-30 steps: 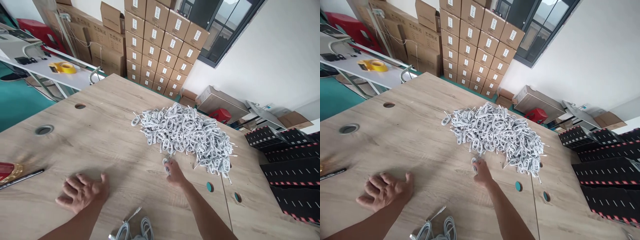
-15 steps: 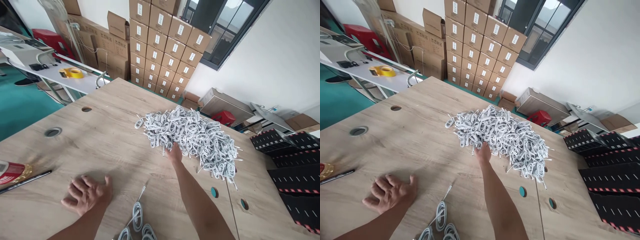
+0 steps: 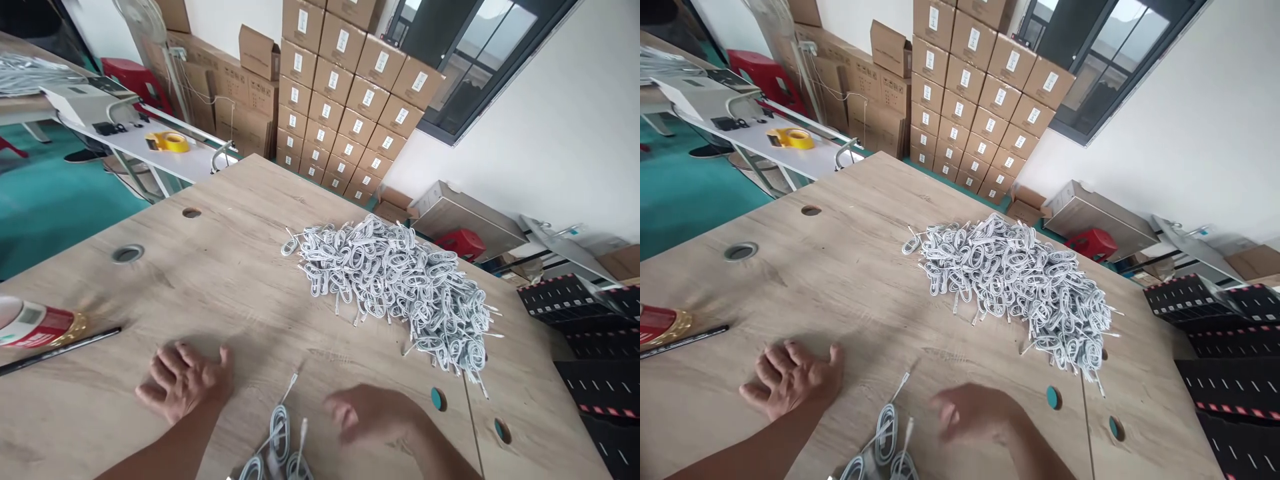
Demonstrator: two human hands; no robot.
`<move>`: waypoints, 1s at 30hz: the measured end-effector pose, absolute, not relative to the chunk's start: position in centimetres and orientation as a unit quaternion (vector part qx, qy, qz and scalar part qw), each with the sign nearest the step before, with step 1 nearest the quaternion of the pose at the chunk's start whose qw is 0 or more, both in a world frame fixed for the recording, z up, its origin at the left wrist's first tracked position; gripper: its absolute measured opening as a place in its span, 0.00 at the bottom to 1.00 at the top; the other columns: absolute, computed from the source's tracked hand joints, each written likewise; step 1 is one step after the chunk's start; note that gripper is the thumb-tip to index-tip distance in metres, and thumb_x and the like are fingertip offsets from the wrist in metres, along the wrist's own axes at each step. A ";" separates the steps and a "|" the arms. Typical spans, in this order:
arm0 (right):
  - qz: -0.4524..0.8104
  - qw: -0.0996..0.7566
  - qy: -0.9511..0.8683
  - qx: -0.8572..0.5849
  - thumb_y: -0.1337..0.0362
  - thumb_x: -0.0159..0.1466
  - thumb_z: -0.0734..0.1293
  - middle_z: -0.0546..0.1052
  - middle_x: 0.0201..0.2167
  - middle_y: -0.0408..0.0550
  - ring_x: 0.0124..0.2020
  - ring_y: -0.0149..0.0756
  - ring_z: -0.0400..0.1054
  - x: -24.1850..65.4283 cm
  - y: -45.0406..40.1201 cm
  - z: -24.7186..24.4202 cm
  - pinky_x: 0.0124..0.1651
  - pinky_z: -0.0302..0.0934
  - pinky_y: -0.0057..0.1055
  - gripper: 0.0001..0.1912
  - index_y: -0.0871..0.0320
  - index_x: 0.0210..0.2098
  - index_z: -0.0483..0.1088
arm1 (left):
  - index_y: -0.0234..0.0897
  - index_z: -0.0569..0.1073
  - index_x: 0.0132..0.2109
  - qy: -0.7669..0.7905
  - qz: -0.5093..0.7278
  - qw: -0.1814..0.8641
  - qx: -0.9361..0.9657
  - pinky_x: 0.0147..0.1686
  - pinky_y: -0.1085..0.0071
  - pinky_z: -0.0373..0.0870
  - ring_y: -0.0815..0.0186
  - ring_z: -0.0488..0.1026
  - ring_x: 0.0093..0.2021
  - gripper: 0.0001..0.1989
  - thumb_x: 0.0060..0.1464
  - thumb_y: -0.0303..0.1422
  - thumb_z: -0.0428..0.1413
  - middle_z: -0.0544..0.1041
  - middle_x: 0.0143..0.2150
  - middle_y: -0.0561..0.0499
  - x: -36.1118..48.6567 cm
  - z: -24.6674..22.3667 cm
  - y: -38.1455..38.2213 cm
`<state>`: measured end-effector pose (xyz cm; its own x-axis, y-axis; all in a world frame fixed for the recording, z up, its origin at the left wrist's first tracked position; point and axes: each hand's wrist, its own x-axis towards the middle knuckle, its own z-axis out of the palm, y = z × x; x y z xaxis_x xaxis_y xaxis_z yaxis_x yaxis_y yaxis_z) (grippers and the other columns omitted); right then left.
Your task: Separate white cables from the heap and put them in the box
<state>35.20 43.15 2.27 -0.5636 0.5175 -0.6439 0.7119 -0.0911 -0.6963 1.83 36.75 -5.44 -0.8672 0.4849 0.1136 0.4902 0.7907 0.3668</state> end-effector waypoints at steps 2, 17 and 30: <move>-0.474 0.010 0.716 0.513 0.58 0.58 0.71 0.80 0.50 0.49 0.51 0.46 0.75 33.3 46.1 2.9 0.53 0.67 0.40 0.26 0.49 0.56 0.74 | 0.24 0.52 0.73 -0.946 -0.195 0.010 -0.258 0.72 0.39 0.36 0.49 0.39 0.77 0.46 0.60 0.55 0.32 0.51 0.76 0.30 1.8 -5.4 36.8; -0.461 -0.243 0.606 0.601 0.55 0.49 0.71 0.73 0.28 0.43 0.31 0.37 0.68 29.4 56.5 1.0 0.33 0.60 0.31 0.17 0.55 0.37 0.72 | 0.24 0.54 0.72 -0.953 -0.172 -0.036 -0.246 0.73 0.41 0.35 0.49 0.37 0.78 0.45 0.60 0.54 0.32 0.50 0.77 0.31 1.7 -5.2 36.3; -0.574 -0.356 0.384 0.629 0.51 0.52 0.67 0.76 0.36 0.49 0.36 0.41 0.75 38.0 49.4 3.3 0.23 0.56 0.26 0.20 0.54 0.41 0.74 | 0.32 0.45 0.75 -0.942 -0.210 -0.038 -0.257 0.74 0.38 0.34 0.45 0.38 0.78 0.46 0.59 0.57 0.36 0.48 0.77 0.31 1.3 -5.5 36.9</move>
<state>38.04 49.42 3.29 0.0461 0.8926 -0.4485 0.0742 -0.4508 -0.8896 1.28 36.90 -5.46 -0.8648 0.5008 0.0362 0.4686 0.7793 0.4161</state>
